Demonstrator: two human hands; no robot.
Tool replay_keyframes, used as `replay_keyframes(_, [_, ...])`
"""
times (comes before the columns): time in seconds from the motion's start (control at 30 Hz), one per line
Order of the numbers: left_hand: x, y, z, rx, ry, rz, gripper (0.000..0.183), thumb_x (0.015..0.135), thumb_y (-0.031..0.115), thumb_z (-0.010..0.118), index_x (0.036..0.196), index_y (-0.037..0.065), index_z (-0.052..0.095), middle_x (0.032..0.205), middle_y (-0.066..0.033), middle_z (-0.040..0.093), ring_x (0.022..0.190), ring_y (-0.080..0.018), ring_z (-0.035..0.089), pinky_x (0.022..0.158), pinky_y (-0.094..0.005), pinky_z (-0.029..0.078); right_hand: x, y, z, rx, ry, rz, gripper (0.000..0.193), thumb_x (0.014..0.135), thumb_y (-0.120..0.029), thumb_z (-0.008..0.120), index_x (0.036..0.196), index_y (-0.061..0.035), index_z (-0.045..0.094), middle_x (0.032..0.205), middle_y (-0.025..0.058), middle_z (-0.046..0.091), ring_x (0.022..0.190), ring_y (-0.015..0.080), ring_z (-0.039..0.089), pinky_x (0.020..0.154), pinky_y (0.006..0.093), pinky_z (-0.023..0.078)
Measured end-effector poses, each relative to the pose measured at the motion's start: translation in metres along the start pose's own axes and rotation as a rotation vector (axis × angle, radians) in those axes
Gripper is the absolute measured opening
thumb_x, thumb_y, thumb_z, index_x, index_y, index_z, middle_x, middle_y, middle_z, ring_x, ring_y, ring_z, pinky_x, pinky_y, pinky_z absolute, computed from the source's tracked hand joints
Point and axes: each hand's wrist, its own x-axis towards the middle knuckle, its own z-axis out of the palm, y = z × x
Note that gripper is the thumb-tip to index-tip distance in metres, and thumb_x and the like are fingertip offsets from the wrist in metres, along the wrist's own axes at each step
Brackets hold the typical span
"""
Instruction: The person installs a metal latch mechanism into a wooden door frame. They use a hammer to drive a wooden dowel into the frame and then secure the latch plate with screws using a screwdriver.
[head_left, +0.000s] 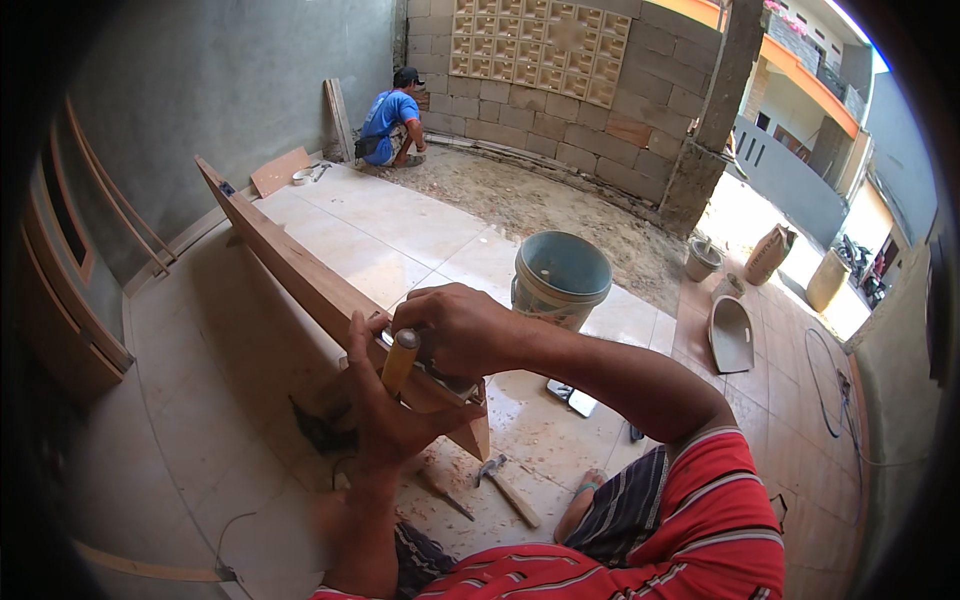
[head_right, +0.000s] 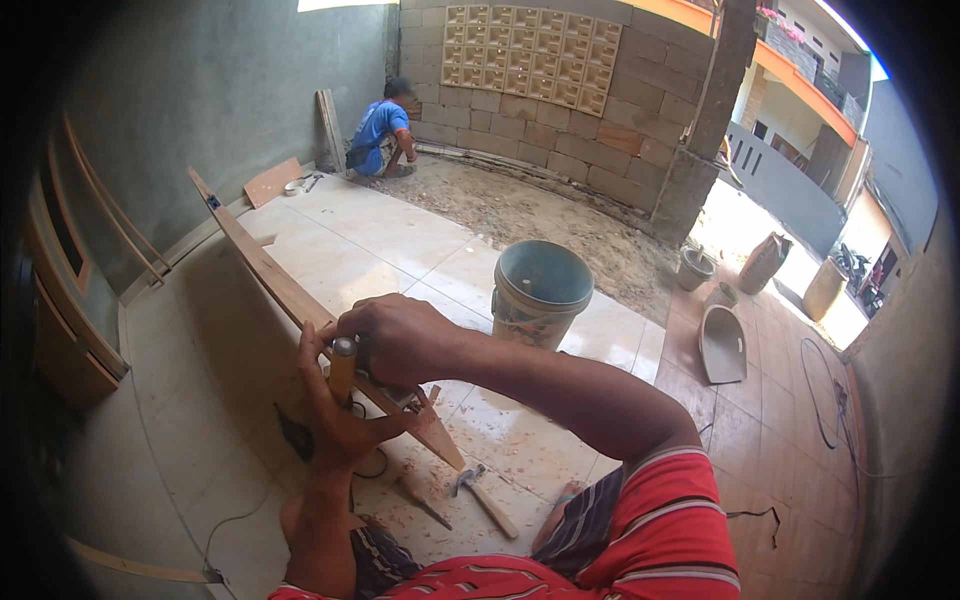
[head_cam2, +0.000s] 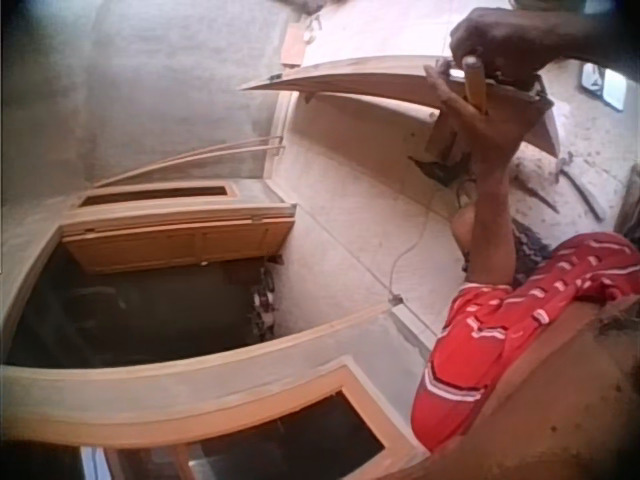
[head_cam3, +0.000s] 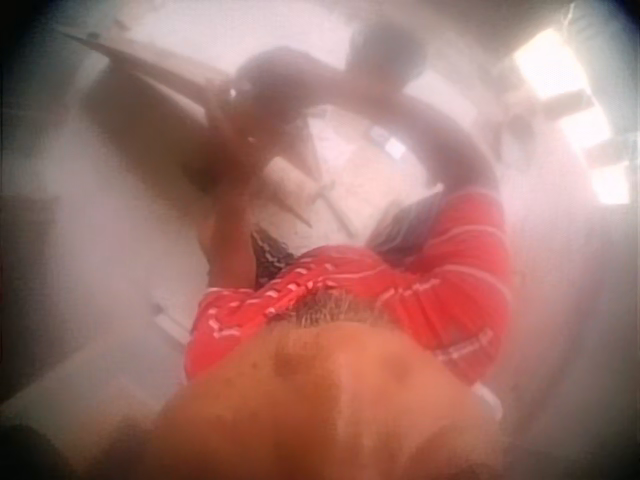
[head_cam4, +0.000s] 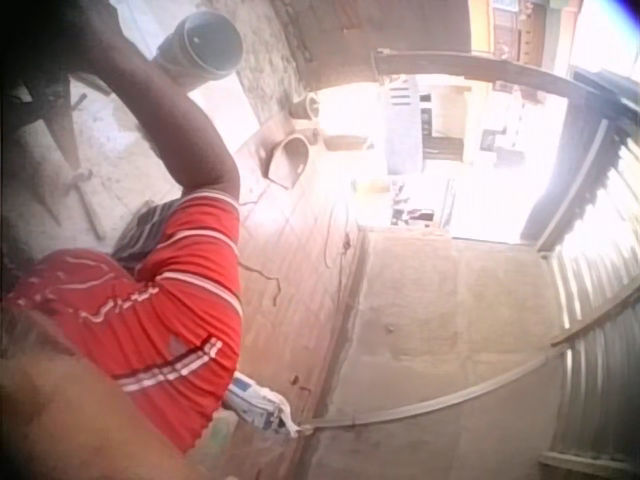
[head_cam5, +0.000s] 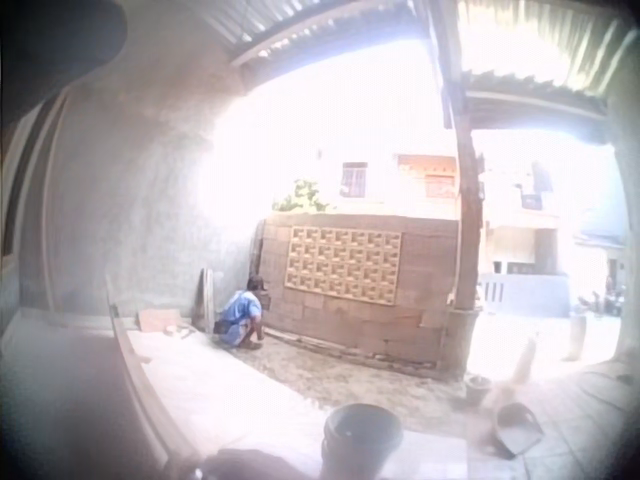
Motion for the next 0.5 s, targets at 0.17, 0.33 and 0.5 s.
replay_keyframes(0.17, [-0.002,-0.002,0.004,-0.06,0.007,-0.042,0.148,0.055,0.047,0.103,0.162,-0.004,0.013,0.151,-0.0211,0.041,0.138,-0.0337,0.047,0.115,-0.0463,0.041,-0.004,0.001,-0.007,0.001,0.027,-0.08,0.04,0.077,0.0,0.063,0.113,-0.0063,0.078,0.103,0.0151,0.072,0.098,0.0339,0.07,0.084,0.0431,0.055])
replay_keyframes(0.33, [-0.009,-0.009,0.009,-0.097,0.013,-0.068,0.144,0.058,0.042,0.101,0.163,0.0,0.012,0.152,-0.0171,0.041,0.139,-0.034,0.047,0.117,-0.0458,0.039,-0.013,-0.001,-0.012,0.1,0.042,-0.229,0.01,0.075,-0.001,0.07,0.085,0.0017,0.069,0.088,0.0131,0.067,0.08,0.0315,0.067,0.071,0.0426,0.053])
replay_keyframes(0.5, [-0.011,0.003,0.016,-0.104,0.037,-0.144,0.136,0.064,0.04,0.095,0.165,0.004,0.011,0.154,-0.0187,0.041,0.144,-0.0348,0.044,0.117,-0.0469,0.04,-0.016,0.001,-0.01,0.047,0.106,-0.279,0.011,0.073,-0.002,0.075,0.08,0.0019,0.067,0.082,0.0118,0.064,0.076,0.0296,0.067,0.068,0.042,0.052])
